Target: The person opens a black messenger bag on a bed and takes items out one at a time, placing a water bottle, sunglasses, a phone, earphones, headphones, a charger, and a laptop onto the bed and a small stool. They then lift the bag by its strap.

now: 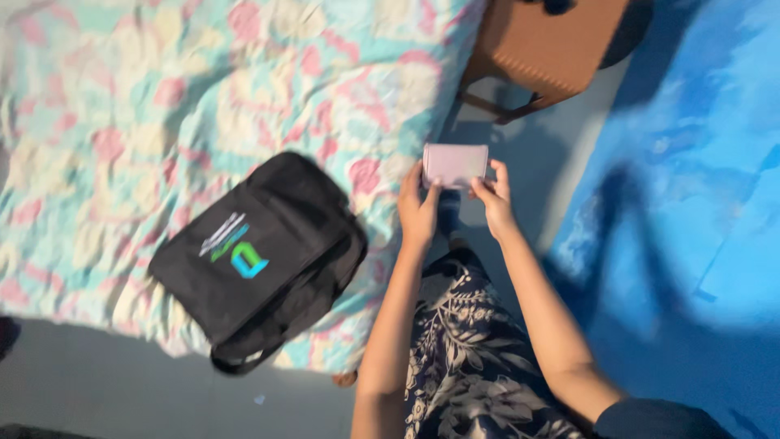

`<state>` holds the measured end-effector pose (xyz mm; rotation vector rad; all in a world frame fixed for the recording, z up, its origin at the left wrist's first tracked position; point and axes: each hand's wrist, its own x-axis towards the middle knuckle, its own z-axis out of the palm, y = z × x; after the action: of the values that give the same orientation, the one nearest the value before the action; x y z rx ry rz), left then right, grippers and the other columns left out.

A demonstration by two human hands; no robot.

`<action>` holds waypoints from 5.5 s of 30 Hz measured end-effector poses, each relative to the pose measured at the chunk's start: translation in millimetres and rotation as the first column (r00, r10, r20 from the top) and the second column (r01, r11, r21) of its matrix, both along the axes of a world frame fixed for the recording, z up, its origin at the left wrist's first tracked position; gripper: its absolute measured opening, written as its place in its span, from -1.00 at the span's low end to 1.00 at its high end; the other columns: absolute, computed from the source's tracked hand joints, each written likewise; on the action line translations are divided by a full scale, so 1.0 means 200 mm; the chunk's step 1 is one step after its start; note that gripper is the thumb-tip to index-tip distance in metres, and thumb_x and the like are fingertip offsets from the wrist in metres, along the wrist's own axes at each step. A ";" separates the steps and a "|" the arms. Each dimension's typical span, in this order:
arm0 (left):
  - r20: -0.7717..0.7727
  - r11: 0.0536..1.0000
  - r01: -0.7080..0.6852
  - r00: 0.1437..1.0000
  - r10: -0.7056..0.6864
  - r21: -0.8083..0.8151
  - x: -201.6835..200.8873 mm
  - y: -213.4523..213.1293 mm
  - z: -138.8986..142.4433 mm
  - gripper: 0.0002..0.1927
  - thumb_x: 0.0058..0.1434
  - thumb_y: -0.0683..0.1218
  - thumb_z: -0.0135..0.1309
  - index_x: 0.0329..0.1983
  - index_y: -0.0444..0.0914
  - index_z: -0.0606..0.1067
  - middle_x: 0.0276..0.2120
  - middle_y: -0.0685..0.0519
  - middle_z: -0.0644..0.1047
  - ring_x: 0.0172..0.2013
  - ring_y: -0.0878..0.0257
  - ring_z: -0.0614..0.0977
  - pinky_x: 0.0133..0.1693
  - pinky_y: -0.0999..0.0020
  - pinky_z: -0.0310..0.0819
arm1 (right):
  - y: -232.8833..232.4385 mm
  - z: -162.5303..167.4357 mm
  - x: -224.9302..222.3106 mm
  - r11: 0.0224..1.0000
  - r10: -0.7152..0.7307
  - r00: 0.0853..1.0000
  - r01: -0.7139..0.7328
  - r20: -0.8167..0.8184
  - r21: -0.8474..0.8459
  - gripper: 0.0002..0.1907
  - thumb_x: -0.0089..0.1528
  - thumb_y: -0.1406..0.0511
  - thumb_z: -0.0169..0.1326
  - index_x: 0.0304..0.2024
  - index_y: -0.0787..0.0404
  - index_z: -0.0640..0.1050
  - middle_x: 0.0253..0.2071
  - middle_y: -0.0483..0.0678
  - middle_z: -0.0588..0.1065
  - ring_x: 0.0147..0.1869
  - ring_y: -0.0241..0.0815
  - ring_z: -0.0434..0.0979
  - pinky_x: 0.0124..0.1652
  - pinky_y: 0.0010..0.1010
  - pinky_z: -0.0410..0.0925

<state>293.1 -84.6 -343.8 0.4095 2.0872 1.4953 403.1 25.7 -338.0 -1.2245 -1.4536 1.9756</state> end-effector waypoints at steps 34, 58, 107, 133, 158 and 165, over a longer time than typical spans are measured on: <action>-0.171 1.000 0.029 0.985 -0.029 -0.003 -0.29 1.06 -0.20 -0.19 0.11 -0.17 0.16 0.48 -0.15 0.25 0.35 -0.18 0.34 0.34 -0.16 0.36 0.35 0.08 0.20 | 0.81 -0.13 -0.36 0.843 -0.086 0.899 -0.165 0.429 0.513 -0.45 0.29 0.40 0.15 0.33 0.15 0.36 0.08 0.04 0.41 -0.02 -0.15 0.49 -0.11 -0.37 0.45; -0.501 0.556 -0.611 0.788 0.358 -0.564 -0.32 -2.14 -0.05 -0.07 -0.01 0.00 0.33 0.46 -0.02 0.22 0.37 -0.26 0.12 0.32 -0.31 0.16 0.25 -0.14 0.11 | -1.73 0.16 -0.60 0.231 0.608 0.677 -0.651 0.415 0.723 -0.47 0.20 0.36 0.18 0.23 0.33 0.49 0.23 0.21 0.41 0.31 0.26 0.34 0.25 -0.01 0.26; -0.283 0.826 -0.041 0.948 -0.145 -0.562 -0.35 -2.09 0.02 0.10 -0.24 -0.17 0.18 0.50 -0.02 0.16 0.46 -0.02 0.21 0.40 -0.10 0.28 0.23 0.17 0.36 | -1.99 0.14 -0.89 0.451 0.701 0.592 -0.800 0.398 0.396 -0.60 0.35 0.24 0.04 0.19 0.29 0.48 0.21 0.15 0.50 0.29 0.11 0.47 0.24 -0.17 0.30; -0.087 0.940 -0.320 0.940 0.331 0.120 0.14 -1.73 0.41 -0.21 0.12 0.08 0.31 0.41 -0.23 0.37 0.21 -0.13 0.55 0.18 0.01 0.55 0.19 0.14 0.43 | -1.44 0.76 -0.47 0.741 0.656 0.710 -0.670 -0.255 0.039 -0.71 0.34 0.49 0.13 0.00 0.18 0.31 0.01 -0.05 0.42 0.10 -0.27 0.47 0.11 -0.44 0.39; -0.360 0.634 -0.574 0.526 0.770 0.517 -0.50 -1.53 2.02 -0.80 0.27 -0.17 0.23 -0.08 -0.34 0.58 -0.20 0.00 0.58 -0.22 0.27 0.66 -0.26 0.37 0.60 | -1.42 2.28 -1.05 0.462 0.877 0.411 -0.577 -0.250 0.673 -0.57 0.28 0.38 0.29 0.05 0.27 0.33 -0.01 -0.02 0.43 0.00 -0.21 0.62 -0.14 -0.41 0.57; 0.194 0.557 -0.462 0.860 0.473 0.691 -0.64 -1.57 2.06 -0.87 0.36 -0.15 0.13 -0.09 -0.30 0.52 -0.21 -0.02 0.57 -0.24 0.27 0.62 -0.20 0.33 0.61 | -1.45 2.44 -1.14 0.318 0.935 0.335 -0.633 -0.120 0.705 -0.53 0.29 0.36 0.26 0.16 0.24 0.34 0.09 0.05 0.52 0.00 -0.21 0.59 -0.08 -0.40 0.48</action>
<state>165.2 -399.2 68.1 0.1146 1.5740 2.6595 174.2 -264.2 150.0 0.5308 -2.3356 1.8637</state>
